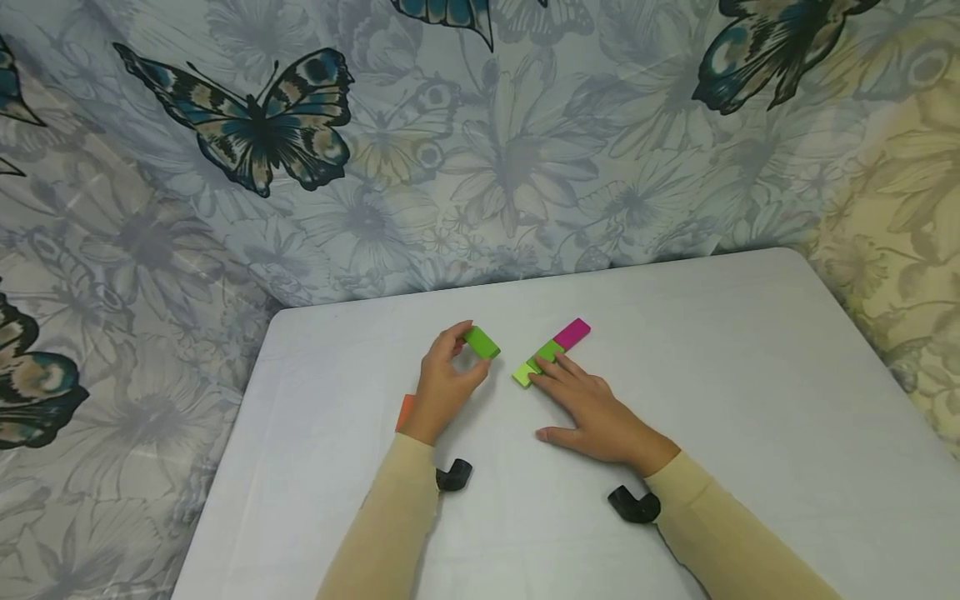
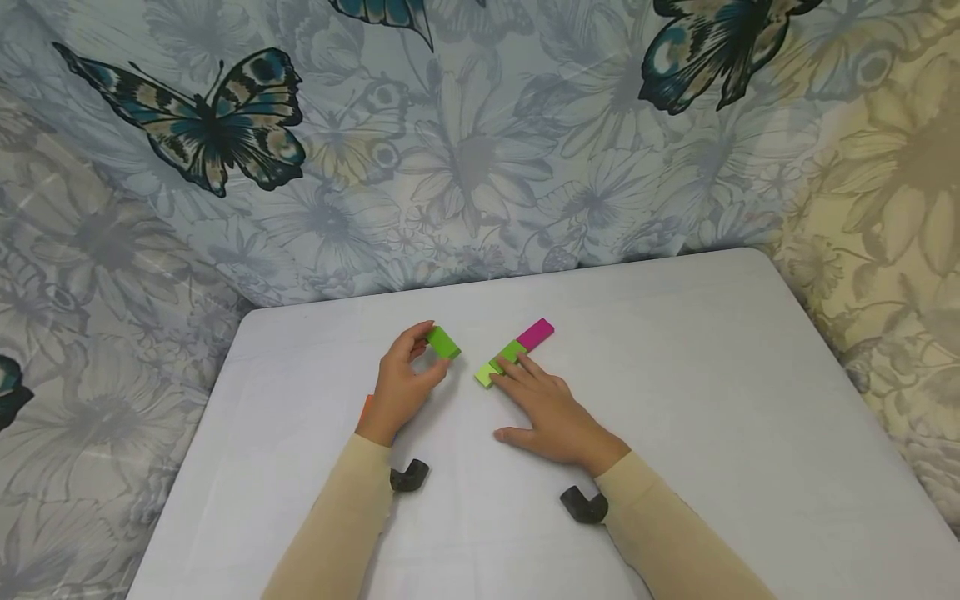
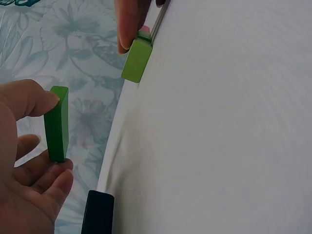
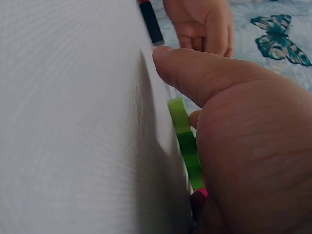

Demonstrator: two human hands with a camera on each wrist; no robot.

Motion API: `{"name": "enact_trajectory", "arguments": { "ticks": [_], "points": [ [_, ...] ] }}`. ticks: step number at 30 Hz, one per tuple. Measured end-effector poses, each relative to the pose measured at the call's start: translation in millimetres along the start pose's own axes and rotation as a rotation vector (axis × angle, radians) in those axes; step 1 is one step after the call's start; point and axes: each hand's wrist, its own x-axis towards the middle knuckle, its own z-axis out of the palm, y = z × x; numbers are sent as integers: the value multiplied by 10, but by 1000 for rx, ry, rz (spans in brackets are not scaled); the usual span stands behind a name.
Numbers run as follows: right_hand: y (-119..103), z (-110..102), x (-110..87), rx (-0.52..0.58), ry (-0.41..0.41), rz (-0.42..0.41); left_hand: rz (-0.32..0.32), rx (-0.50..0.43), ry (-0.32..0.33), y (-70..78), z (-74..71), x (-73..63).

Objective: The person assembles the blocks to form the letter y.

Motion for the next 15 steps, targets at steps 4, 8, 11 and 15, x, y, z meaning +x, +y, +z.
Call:
{"name": "enact_trajectory", "arguments": {
  "ticks": [4, 8, 11, 15],
  "points": [
    [-3, -1, -2, -1, 1, 4, 1, 10, -22, 2, 81, 42],
    [-22, -16, -2, 1, -1, 8, -17, 18, -42, 6, 139, 81],
    [-35, -29, -1, 5, -3, 13, -41, 28, -61, 13, 163, 102],
    [-33, -33, -4, 8, -4, 15, -73, 44, -87, 4, 190, 116]
  ]
}}
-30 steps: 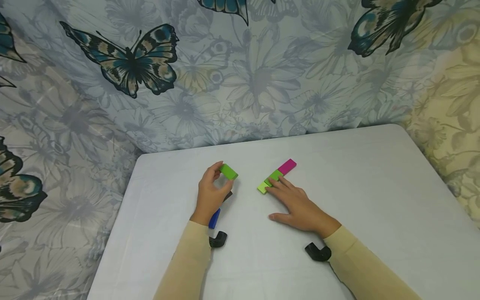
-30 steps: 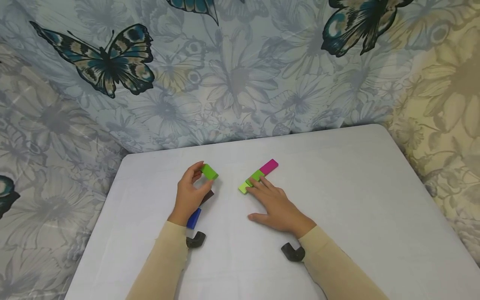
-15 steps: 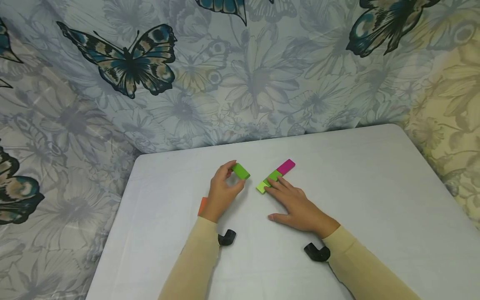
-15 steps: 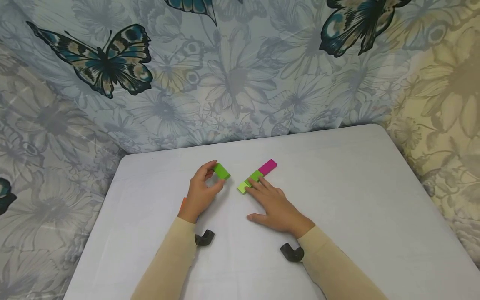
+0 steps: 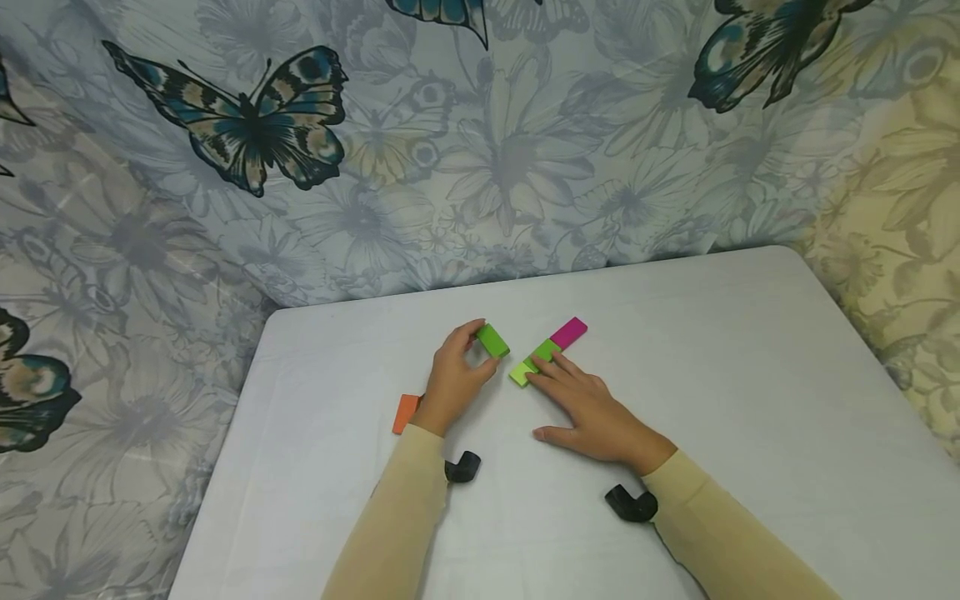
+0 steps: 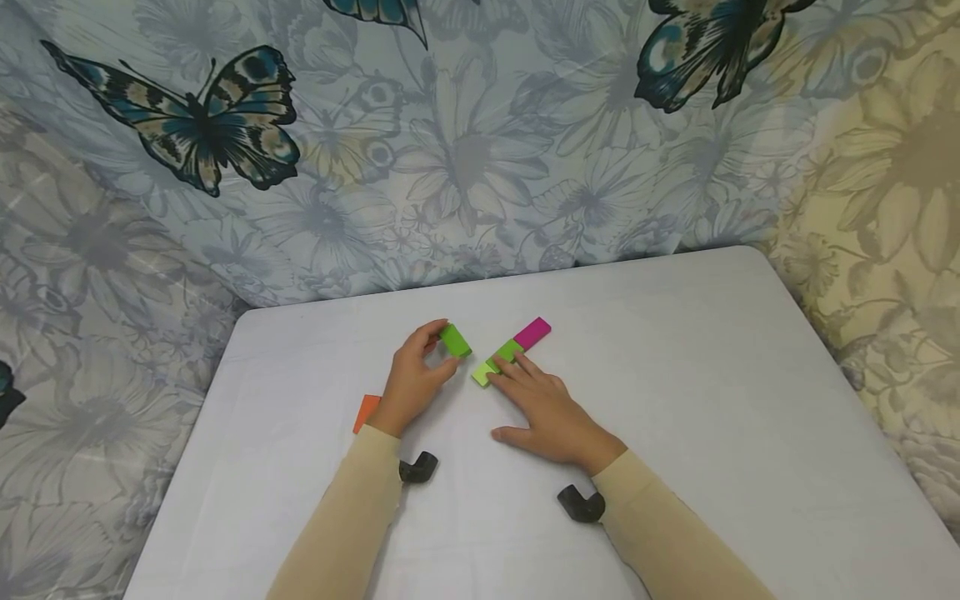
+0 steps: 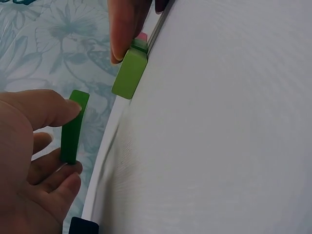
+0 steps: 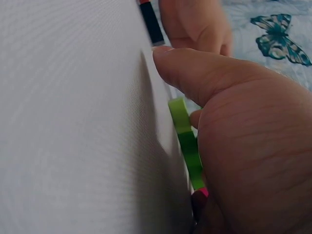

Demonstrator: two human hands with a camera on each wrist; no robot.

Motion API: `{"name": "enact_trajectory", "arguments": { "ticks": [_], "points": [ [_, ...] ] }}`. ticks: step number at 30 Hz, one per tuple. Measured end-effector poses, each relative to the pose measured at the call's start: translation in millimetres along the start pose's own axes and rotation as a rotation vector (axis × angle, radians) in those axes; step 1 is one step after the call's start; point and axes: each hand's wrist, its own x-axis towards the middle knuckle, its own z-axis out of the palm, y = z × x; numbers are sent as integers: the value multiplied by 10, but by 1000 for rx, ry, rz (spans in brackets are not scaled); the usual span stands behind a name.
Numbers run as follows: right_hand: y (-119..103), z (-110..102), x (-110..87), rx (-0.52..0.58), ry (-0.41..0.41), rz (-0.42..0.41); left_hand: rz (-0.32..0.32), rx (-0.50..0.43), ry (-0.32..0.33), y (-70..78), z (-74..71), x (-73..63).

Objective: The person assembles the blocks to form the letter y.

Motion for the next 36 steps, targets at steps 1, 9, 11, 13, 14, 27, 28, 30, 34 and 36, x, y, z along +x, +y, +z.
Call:
{"name": "enact_trajectory", "arguments": {
  "ticks": [1, 9, 11, 13, 14, 27, 28, 30, 34, 36],
  "points": [
    [0, 1, 1, 2, 0, -1, -10, 8, -8, -6, 4, 2],
    [7, -3, 2, 12, 4, -12, -32, 99, -78, -41, 77, 23],
    [9, -1, 2, 9, 3, -12, -32, 137, -84, -40, 95, 27],
    [12, 1, 3, 8, 2, -12, -37, 174, -93, -30, 105, 28],
    [12, 2, 4, 7, 1, -11, -36, 185, -95, -22, 107, 29],
    [8, 4, 4, -4, -1, -9, -39, 230, -146, -9, 100, 32],
    [11, 7, 4, -4, 0, -10, -37, 230, -146, -8, 93, 29],
    [9, 7, 4, -1, 1, -12, -38, 230, -141, -7, 80, 23],
    [11, 7, 5, 1, 1, -12, -38, 227, -129, -13, 72, 17],
    [12, 8, 5, -2, 1, -11, -33, 224, -129, -16, 79, 20]
  ]
}}
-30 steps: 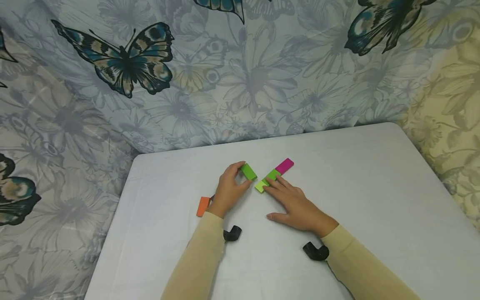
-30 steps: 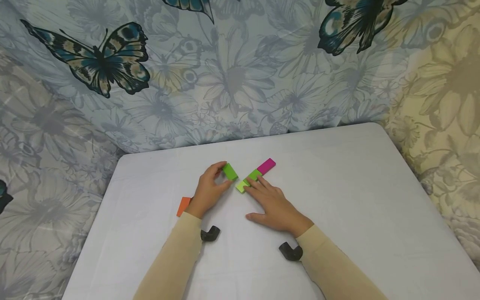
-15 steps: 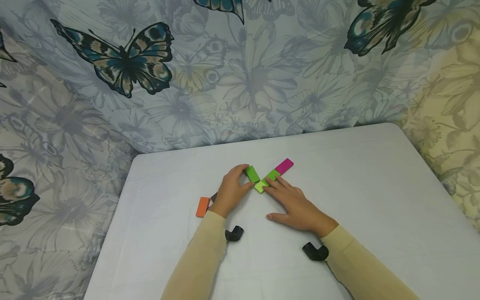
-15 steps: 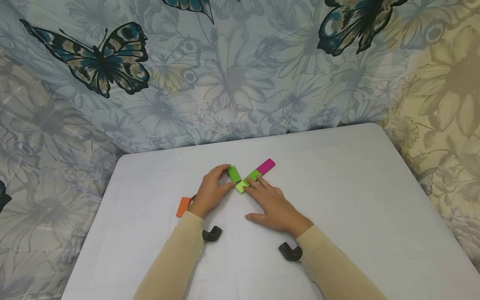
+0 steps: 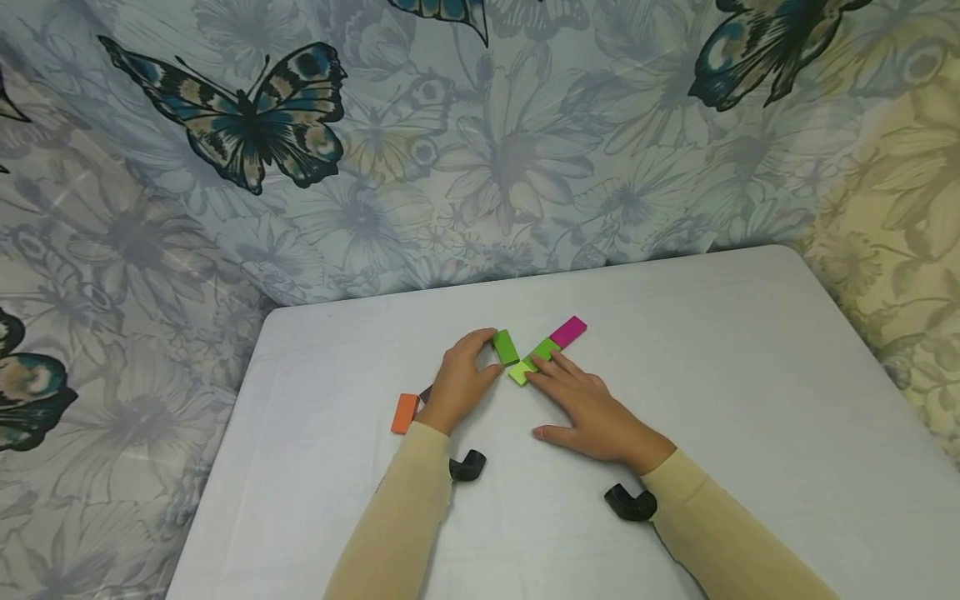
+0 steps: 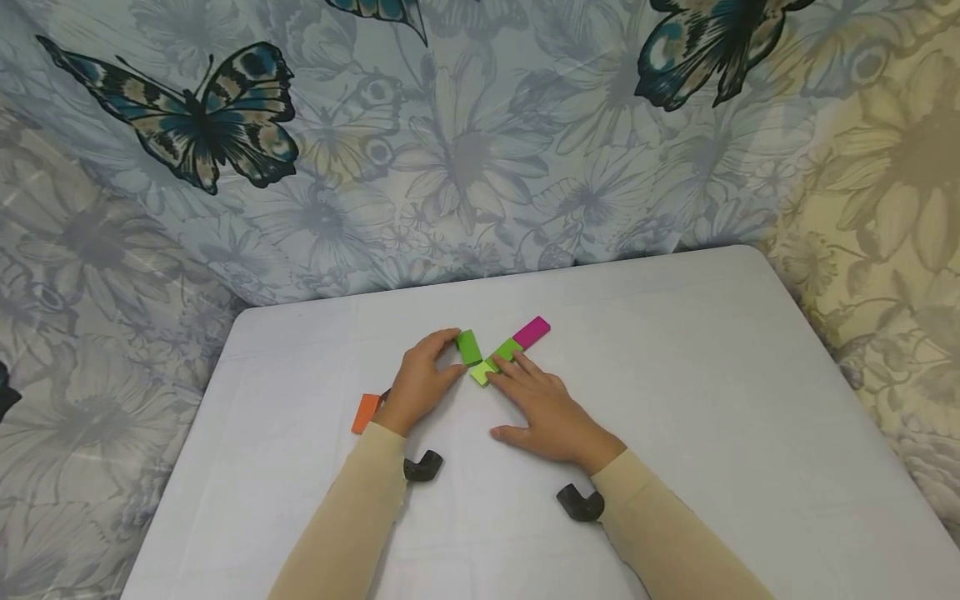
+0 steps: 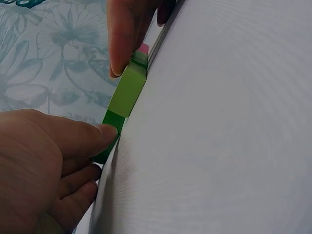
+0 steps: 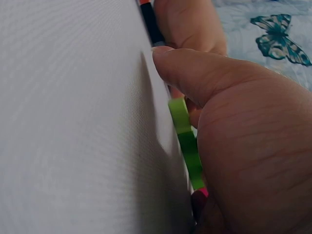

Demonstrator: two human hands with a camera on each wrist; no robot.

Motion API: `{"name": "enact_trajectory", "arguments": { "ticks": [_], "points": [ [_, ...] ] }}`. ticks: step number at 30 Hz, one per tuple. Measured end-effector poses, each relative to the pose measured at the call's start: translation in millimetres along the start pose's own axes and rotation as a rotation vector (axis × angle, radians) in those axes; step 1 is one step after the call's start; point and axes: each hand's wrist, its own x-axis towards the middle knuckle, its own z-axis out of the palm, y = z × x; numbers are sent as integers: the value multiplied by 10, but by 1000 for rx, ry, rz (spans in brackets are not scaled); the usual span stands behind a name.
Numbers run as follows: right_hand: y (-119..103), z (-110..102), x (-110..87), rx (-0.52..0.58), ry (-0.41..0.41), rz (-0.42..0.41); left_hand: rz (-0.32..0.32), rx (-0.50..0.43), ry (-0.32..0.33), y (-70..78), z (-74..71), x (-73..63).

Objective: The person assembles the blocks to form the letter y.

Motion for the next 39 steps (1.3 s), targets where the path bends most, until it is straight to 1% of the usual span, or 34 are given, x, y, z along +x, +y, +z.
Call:
{"name": "enact_trajectory", "arguments": {
  "ticks": [6, 9, 21, 32, 39],
  "points": [
    [5, 2, -3, -4, 1, 4, 29, 6, 8, 4, 32, 17],
    [2, -5, -6, -3, -2, 6, 33, 10, 9, 20, 43, 17],
    [-11, -27, -2, -1, -8, 6, 28, 31, 4, 38, 69, 21],
    [-6, -19, -3, -1, -8, 7, 12, 22, -5, 59, 47, 6],
    [1, -2, -4, -2, -8, 2, 10, 3, 5, 35, 43, -1]
  ]
}}
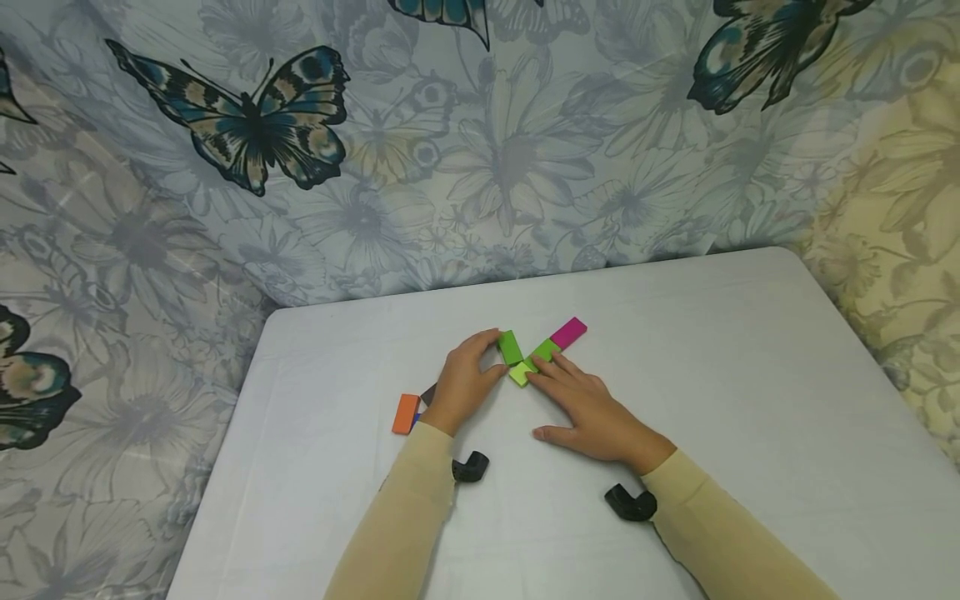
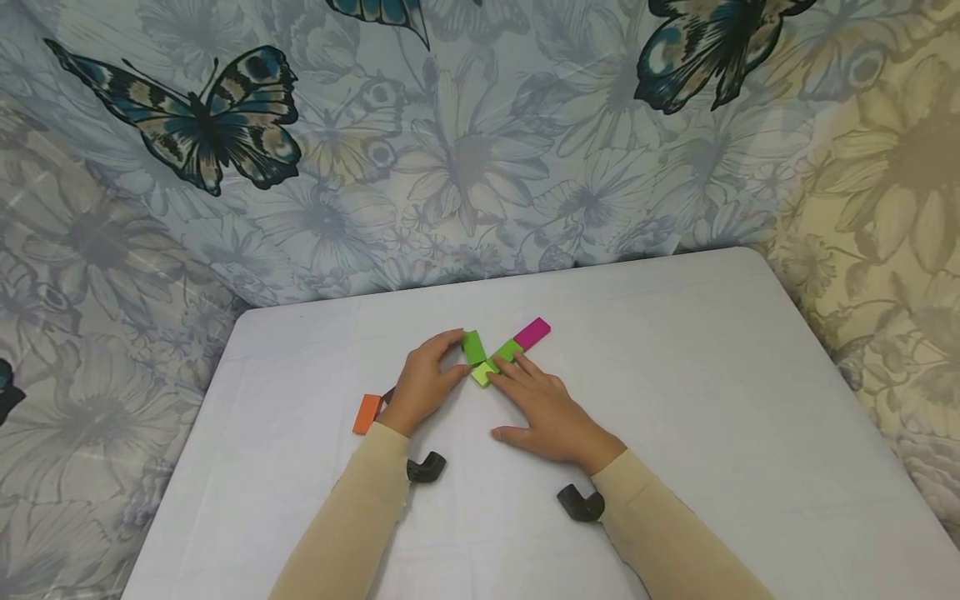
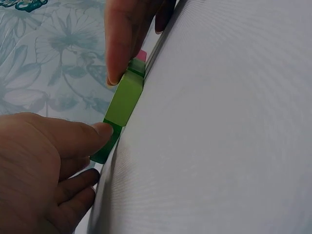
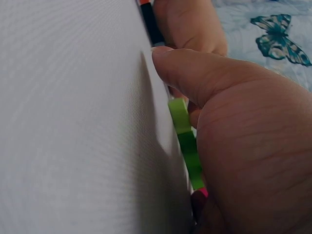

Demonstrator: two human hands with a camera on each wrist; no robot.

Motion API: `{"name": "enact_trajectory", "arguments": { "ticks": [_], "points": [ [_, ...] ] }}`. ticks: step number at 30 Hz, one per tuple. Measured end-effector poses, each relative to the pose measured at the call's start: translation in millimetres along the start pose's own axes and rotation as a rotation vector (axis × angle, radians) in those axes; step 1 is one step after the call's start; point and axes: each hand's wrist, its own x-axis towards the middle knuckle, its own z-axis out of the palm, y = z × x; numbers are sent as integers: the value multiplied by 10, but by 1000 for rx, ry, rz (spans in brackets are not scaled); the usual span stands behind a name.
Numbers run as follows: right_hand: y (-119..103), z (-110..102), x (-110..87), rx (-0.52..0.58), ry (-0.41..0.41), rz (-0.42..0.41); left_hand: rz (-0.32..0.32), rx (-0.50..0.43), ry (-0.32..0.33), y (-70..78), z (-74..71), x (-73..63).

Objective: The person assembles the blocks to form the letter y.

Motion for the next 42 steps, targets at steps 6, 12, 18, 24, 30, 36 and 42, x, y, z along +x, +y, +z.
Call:
{"name": "enact_trajectory", "arguments": {
  "ticks": [6, 12, 18, 24, 30, 36, 42],
  "points": [
    [-6, 6, -3, 0, 1, 0, -41, -74, 16, -8, -26, -19],
    [-17, 6, 3, -5, -9, 8, -8, -228, 87, -9, -56, -44],
    [-25, 0, 5, 0, -8, 6, 51, -381, 136, -9, -104, -53],
    [-20, 7, 6, -3, -4, 6, 68, -473, 182, -11, -171, -59],
    [-21, 17, 9, -12, 2, 15, 80, -492, 237, -18, -256, -53],
    [-5, 27, 4, 6, 24, 24, 81, -471, 255, -30, -336, -74],
    [-1, 9, 0, 36, 53, 52, 75, -439, 257, -120, -401, -108]
  ]
}}
